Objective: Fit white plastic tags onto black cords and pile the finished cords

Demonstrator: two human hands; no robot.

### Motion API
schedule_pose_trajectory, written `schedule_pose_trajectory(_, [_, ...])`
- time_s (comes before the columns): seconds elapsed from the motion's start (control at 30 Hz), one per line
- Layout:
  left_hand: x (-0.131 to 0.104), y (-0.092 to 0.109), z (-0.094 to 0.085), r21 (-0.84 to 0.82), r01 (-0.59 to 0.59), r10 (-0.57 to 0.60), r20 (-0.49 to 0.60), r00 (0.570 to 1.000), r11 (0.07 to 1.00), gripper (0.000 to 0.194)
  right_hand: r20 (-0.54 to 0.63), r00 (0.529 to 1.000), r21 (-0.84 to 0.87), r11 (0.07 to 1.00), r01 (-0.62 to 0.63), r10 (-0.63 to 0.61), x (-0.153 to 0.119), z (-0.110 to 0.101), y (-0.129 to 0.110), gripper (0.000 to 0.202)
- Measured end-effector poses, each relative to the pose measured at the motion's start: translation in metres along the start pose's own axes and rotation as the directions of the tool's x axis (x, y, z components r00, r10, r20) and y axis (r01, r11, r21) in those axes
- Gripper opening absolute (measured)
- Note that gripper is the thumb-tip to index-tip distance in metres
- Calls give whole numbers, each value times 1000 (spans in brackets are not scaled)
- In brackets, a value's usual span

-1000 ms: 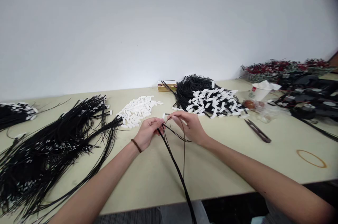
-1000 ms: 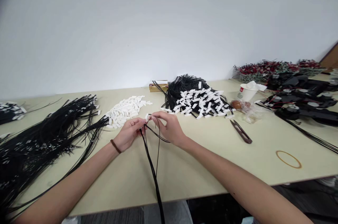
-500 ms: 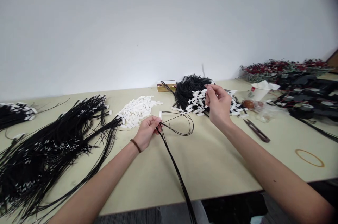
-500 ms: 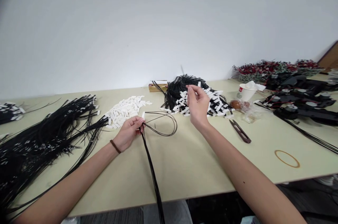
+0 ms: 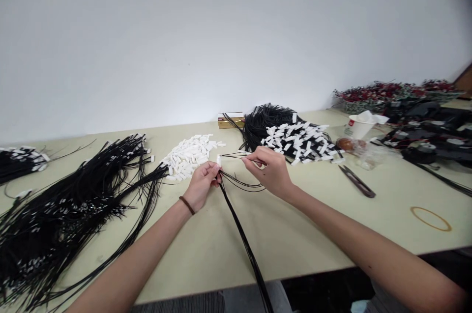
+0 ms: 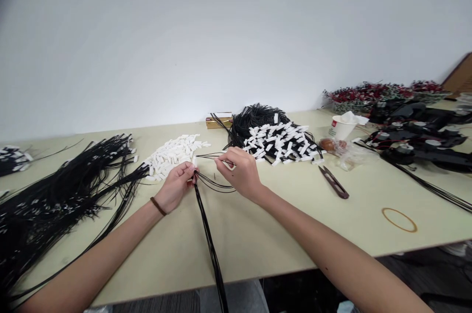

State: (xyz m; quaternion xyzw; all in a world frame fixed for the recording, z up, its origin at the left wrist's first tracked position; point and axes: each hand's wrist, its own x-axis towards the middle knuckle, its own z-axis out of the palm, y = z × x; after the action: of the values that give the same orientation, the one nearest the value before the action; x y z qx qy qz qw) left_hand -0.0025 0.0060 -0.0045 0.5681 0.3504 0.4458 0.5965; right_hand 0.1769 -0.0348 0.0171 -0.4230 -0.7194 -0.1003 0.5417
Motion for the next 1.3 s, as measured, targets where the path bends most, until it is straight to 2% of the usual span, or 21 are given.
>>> schedule_pose_trajectory(0.47, [-2,3,1,17,4,-4,-17,1000,1000,24,14,999,-32,998,48,-47,0,0,1,19])
schedule_pose_trajectory(0.73, [0,1,0,102,-63,64,-11,998,993,27,27,998,-45,998,53,-52,0,0,0,20])
schedule_pose_trajectory(1.1, [-3,6,2,189,-131,132,7,991,973,25,131,990,-102,993,66,-52,1,-3,4,18])
schedule_pose_trajectory(1.3, [-4,6,3,287,-143,109,132,985,947,25,257,957,-146,973,179,-138,1,-4,1,18])
